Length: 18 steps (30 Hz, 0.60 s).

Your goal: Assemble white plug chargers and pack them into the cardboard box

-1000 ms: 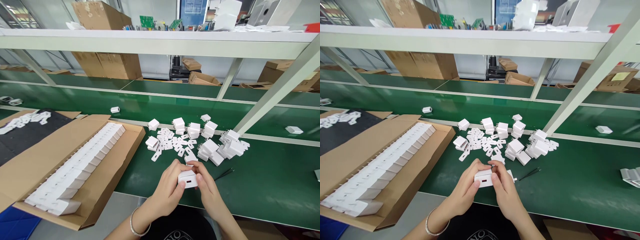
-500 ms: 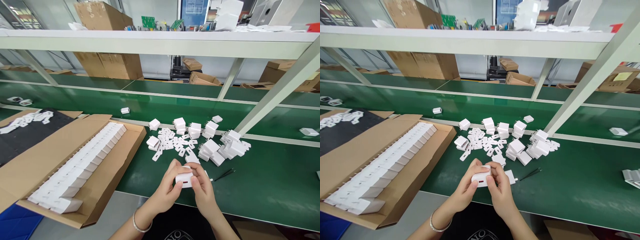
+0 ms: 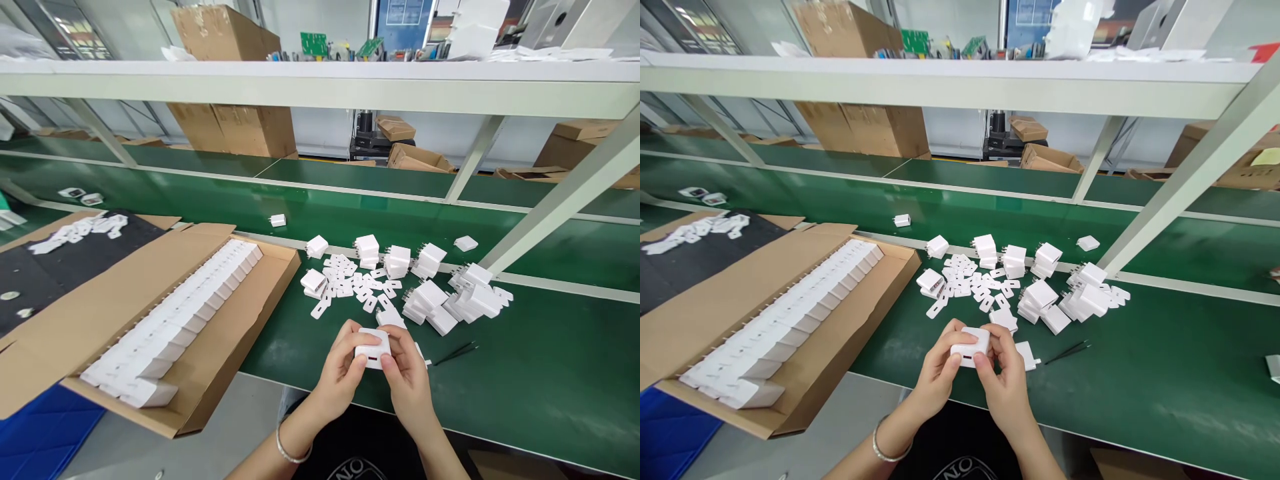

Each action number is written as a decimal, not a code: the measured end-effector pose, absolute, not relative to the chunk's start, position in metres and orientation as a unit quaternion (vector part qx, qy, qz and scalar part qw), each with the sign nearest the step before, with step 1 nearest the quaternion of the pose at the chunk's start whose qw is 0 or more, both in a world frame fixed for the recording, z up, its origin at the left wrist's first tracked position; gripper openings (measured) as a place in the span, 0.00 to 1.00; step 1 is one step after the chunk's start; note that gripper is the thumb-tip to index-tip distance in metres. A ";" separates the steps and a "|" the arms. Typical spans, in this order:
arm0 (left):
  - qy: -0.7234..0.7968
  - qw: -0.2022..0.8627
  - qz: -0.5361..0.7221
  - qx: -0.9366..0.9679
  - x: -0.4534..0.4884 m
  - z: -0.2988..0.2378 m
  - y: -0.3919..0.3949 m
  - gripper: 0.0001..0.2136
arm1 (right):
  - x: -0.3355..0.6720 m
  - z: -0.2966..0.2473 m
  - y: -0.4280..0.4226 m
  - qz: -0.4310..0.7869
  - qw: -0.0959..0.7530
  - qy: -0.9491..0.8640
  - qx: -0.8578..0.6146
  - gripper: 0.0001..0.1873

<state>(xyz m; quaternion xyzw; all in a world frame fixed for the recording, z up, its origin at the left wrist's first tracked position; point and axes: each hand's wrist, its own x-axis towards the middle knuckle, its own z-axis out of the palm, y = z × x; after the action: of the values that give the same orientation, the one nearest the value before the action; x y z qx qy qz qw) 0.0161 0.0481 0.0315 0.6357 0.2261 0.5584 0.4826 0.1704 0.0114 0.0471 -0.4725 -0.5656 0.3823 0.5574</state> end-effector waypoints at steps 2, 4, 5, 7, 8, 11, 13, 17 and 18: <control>0.231 0.503 0.549 0.627 0.016 0.033 0.047 0.15 | 0.169 0.043 0.012 0.386 0.564 -0.558 -0.471 0.19; 0.232 0.508 0.545 0.626 0.017 0.034 0.045 0.17 | 0.167 0.041 0.012 0.378 0.573 -0.557 -0.467 0.19; 0.230 0.502 0.549 0.627 0.017 0.034 0.045 0.17 | 0.166 0.041 0.011 0.372 0.577 -0.558 -0.466 0.18; 0.230 0.480 0.564 0.631 0.018 0.033 0.045 0.17 | 0.163 0.042 0.010 0.359 0.580 -0.562 -0.467 0.17; 0.231 0.467 0.573 0.633 0.018 0.032 0.045 0.16 | 0.162 0.043 0.008 0.353 0.579 -0.566 -0.468 0.16; 0.231 0.436 0.595 0.635 0.019 0.028 0.045 0.15 | 0.158 0.041 0.005 0.342 0.566 -0.580 -0.477 0.18; 0.233 0.424 0.604 0.634 0.020 0.025 0.045 0.15 | 0.156 0.037 0.003 0.332 0.558 -0.579 -0.492 0.20; 0.242 0.412 0.610 0.633 0.020 0.022 0.043 0.15 | 0.152 0.030 0.002 0.333 0.549 -0.560 -0.523 0.22; 0.244 0.413 0.609 0.632 0.019 0.022 0.043 0.16 | 0.152 0.031 0.002 0.339 0.545 -0.559 -0.525 0.22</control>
<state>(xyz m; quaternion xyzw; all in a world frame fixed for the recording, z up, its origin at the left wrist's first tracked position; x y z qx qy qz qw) 0.0194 0.0430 0.0218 0.6317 0.2444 0.6087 0.4132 0.1519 0.0024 0.0309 -0.5249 -0.5585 0.3391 0.5454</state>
